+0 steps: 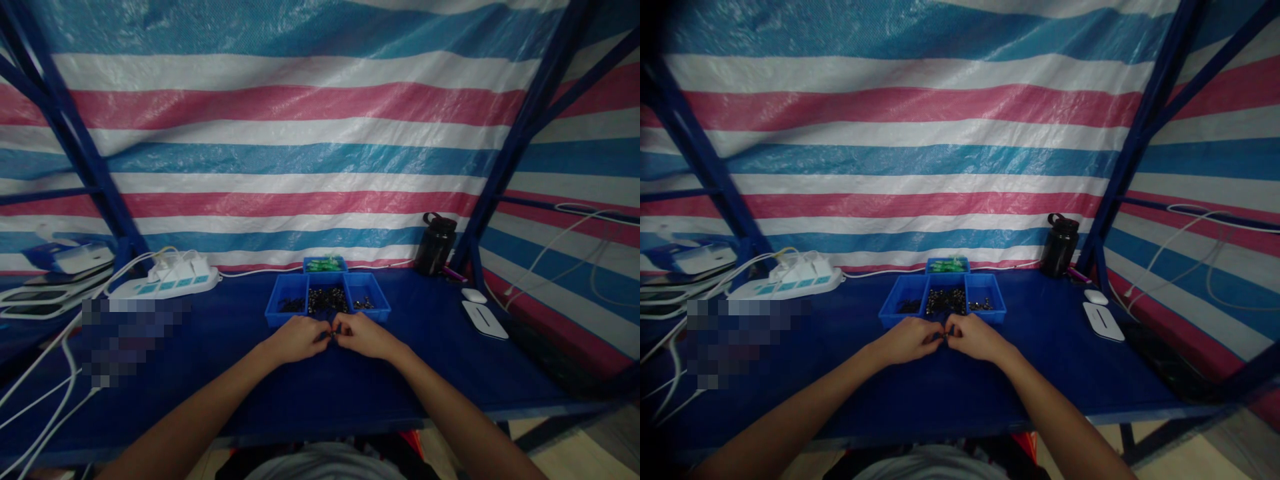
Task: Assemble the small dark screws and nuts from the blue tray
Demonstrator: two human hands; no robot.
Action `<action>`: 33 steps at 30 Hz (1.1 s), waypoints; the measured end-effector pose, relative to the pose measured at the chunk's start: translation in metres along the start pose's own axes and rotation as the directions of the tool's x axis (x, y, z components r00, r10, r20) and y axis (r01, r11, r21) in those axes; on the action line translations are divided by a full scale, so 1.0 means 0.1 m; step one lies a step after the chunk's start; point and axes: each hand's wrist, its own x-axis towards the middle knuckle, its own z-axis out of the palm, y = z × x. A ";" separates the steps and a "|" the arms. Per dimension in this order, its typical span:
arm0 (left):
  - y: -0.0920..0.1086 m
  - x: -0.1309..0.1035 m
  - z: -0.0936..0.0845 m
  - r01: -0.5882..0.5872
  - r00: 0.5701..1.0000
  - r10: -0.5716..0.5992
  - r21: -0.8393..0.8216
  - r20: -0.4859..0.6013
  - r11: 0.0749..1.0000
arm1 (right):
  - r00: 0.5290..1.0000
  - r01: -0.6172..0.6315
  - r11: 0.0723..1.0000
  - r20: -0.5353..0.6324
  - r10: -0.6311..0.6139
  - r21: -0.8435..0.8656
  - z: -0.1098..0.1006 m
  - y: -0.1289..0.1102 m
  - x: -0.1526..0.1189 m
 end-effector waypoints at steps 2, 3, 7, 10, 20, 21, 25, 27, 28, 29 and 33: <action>-0.01 0.00 0.01 0.007 1.000 -0.007 0.006 -0.001 1.000 | 1.000 0.003 1.000 0.000 -0.003 0.008 0.00 0.00 0.00; -0.01 0.01 0.01 0.007 1.000 -0.007 0.008 -0.003 1.000 | 1.000 0.002 1.000 0.000 -0.002 0.011 0.00 0.00 0.00; -0.01 0.01 0.01 -0.017 1.000 0.017 0.002 -0.007 1.000 | 1.000 -0.002 1.000 0.007 0.002 0.019 -0.01 -0.02 0.00; 0.00 0.01 0.00 -0.033 0.999 0.033 0.000 -0.004 0.999 | 1.000 0.003 1.000 0.028 -0.004 0.023 -0.01 -0.02 -0.01; 0.00 0.00 0.01 -0.096 0.995 0.096 -0.030 0.007 0.995 | 0.999 0.030 0.997 0.027 -0.029 -0.067 0.02 -0.02 -0.01; 0.00 0.00 0.01 -0.104 0.995 0.104 -0.031 0.006 0.994 | 0.999 0.031 0.996 0.027 -0.029 -0.083 0.02 -0.03 -0.01; -0.01 0.00 0.01 -0.114 0.994 0.114 -0.029 -0.002 0.993 | 1.000 0.022 0.992 0.006 -0.022 -0.126 0.01 -0.07 -0.01; -0.01 0.00 0.01 -0.115 0.993 0.115 -0.031 -0.004 0.993 | 1.000 0.009 0.990 -0.004 -0.010 -0.142 0.01 -0.08 -0.02; -0.01 0.00 0.01 -0.114 0.994 0.114 -0.032 -0.004 0.993 | 1.000 0.006 0.989 -0.006 -0.007 -0.147 0.01 -0.09 -0.02; 0.00 -0.01 0.01 -0.110 0.994 0.110 -0.032 -0.005 0.993 | 1.000 0.003 0.989 -0.008 -0.004 -0.151 0.02 -0.09 -0.02; 0.01 -0.01 0.00 -0.102 0.995 0.102 -0.029 -0.004 0.994 | 1.000 0.013 0.988 -0.024 -0.017 -0.157 0.03 -0.07 -0.01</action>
